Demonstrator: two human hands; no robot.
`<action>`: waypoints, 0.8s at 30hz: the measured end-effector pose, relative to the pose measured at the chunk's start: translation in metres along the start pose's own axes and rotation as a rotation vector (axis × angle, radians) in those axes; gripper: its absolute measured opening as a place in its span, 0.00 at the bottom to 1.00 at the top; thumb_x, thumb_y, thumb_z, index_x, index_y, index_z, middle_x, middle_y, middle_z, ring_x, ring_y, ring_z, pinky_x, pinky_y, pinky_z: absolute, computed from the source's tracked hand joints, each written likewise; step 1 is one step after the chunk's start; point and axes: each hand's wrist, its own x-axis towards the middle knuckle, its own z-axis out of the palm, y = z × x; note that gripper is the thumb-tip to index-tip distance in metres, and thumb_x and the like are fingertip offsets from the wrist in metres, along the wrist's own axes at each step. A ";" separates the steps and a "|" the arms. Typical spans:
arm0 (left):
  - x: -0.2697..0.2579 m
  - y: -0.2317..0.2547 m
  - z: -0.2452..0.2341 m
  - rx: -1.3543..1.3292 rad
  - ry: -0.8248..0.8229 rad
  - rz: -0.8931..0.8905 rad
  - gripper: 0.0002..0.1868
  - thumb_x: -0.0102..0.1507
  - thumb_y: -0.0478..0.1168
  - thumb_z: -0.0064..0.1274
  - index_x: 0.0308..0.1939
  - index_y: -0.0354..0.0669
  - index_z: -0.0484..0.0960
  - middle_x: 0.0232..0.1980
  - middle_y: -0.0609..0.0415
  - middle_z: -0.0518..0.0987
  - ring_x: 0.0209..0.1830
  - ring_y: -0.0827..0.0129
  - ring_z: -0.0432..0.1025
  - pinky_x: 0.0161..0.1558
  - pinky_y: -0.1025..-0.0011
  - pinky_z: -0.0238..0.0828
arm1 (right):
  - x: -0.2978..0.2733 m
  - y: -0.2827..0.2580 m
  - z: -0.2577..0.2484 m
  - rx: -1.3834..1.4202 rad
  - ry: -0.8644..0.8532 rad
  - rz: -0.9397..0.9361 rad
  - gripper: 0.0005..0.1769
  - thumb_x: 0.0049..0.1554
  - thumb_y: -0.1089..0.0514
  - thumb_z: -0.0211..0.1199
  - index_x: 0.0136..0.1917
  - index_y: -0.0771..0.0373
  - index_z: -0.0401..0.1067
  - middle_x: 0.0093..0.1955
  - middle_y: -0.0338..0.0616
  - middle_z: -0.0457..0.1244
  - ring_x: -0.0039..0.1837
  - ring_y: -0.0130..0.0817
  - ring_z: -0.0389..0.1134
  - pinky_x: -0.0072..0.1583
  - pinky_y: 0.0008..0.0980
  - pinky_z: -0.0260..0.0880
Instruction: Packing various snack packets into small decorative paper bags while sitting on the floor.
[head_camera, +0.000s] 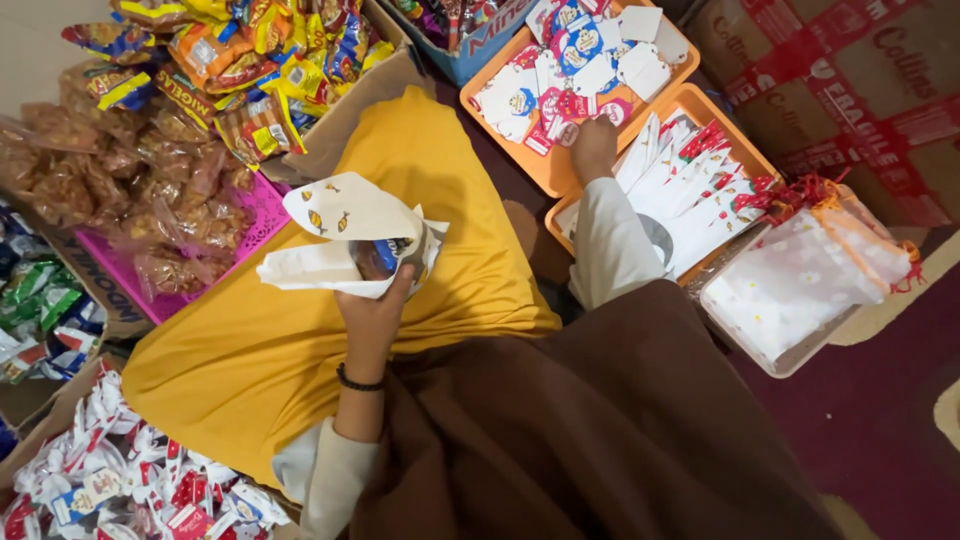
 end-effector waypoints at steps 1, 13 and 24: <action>0.000 -0.002 -0.001 0.019 -0.006 0.004 0.40 0.54 0.28 0.70 0.69 0.32 0.68 0.66 0.39 0.73 0.68 0.61 0.65 0.68 0.55 0.64 | 0.002 0.006 0.004 0.053 -0.063 -0.035 0.14 0.59 0.56 0.67 0.42 0.71 0.79 0.40 0.57 0.66 0.46 0.55 0.73 0.51 0.45 0.75; 0.001 0.007 0.006 0.019 -0.024 0.104 0.40 0.50 0.28 0.73 0.65 0.28 0.72 0.62 0.35 0.76 0.66 0.55 0.69 0.65 0.50 0.67 | 0.011 -0.011 -0.055 1.078 -0.043 0.345 0.05 0.53 0.61 0.62 0.45 0.59 0.75 0.32 0.41 0.65 0.30 0.30 0.67 0.38 0.29 0.69; 0.006 0.087 0.022 0.190 -0.068 0.243 0.35 0.47 0.38 0.77 0.53 0.32 0.77 0.47 0.34 0.80 0.51 0.41 0.77 0.54 0.50 0.73 | -0.055 -0.066 -0.268 1.813 -0.082 0.193 0.06 0.55 0.66 0.56 0.45 0.66 0.72 0.40 0.46 0.64 0.46 0.38 0.74 0.59 0.39 0.78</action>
